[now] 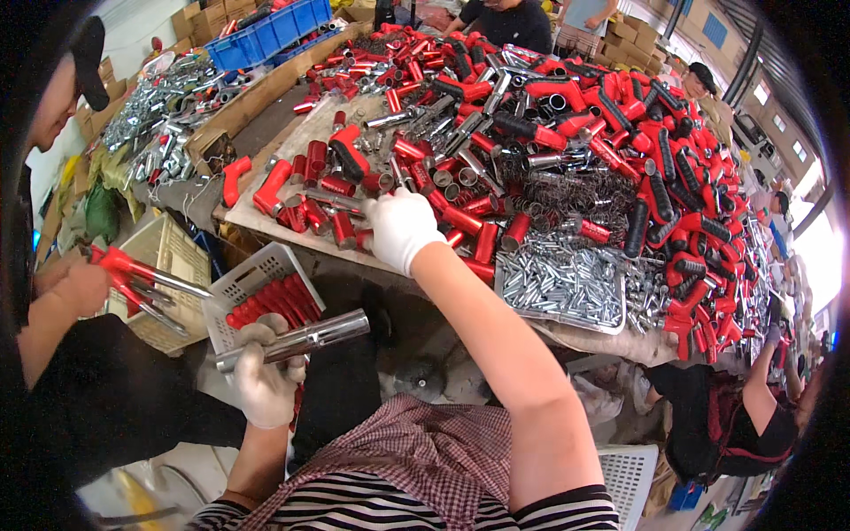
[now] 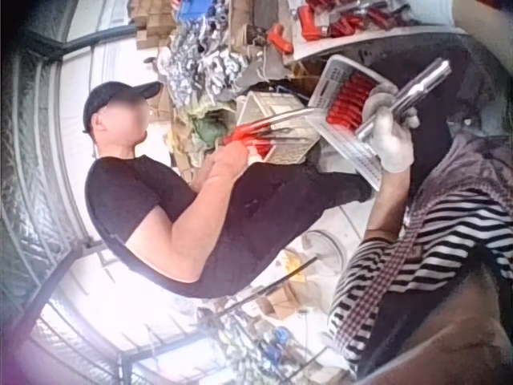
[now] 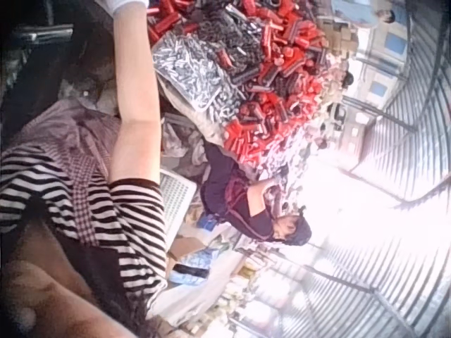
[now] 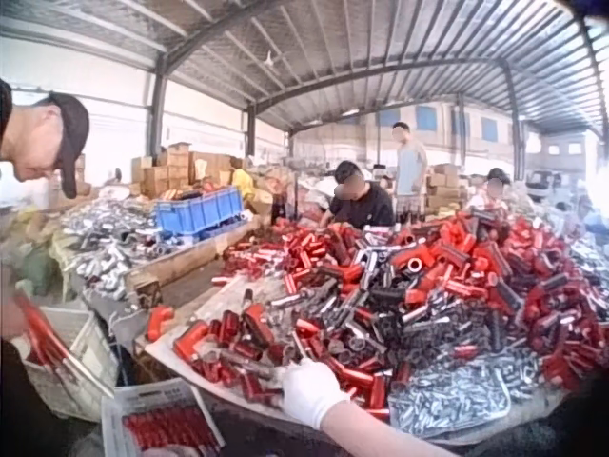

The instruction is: The person assembles tools by inserting springs and metal components into cylindrical tubes, sliding outer sleeves over the shafts, and attaching red handles by hand.

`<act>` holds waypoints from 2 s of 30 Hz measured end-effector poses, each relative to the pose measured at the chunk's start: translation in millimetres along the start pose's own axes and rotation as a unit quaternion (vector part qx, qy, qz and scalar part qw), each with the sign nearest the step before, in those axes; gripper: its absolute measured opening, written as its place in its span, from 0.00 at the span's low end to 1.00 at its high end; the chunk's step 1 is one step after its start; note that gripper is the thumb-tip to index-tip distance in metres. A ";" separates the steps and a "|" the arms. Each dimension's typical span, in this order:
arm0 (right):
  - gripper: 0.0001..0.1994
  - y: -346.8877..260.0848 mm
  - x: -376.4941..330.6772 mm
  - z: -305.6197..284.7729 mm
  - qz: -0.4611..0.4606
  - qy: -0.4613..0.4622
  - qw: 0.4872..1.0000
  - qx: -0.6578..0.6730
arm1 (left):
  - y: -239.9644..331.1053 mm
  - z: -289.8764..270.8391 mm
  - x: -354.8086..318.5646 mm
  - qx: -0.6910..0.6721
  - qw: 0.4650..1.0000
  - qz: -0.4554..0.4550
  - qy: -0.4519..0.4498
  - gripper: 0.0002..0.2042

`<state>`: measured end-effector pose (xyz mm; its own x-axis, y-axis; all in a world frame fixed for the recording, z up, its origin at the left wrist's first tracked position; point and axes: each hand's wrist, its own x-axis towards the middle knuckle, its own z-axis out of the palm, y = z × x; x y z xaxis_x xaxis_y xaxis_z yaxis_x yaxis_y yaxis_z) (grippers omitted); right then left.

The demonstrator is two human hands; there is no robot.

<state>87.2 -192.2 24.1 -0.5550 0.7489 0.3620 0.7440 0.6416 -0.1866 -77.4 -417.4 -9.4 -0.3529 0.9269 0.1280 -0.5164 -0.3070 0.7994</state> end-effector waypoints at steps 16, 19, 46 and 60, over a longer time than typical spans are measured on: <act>0.33 -23.4 -202.9 -25.9 0.238 0.100 0.534 0.805 | -31.2 21.0 -3.9 -0.097 0.987 -0.125 -0.029 0.11; 0.28 -26.1 -218.0 -29.6 0.232 0.122 0.522 0.812 | -36.6 38.8 -7.6 -0.093 0.986 -0.134 -0.031 0.11; 0.26 -10.0 -247.9 -61.6 0.131 0.094 0.855 0.493 | -31.3 72.8 -4.5 0.031 0.991 -0.106 -0.082 0.09; 0.22 -28.2 -235.9 -87.7 0.221 0.115 0.859 0.447 | -51.9 106.6 -12.1 0.023 0.948 -0.256 -0.188 0.15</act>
<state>229.7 -401.6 24.1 -0.1280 0.9655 0.2270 0.2232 0.2510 -0.9419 36.9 -389.6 10.1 0.2428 0.9659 -0.0904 -0.5070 0.2058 0.8370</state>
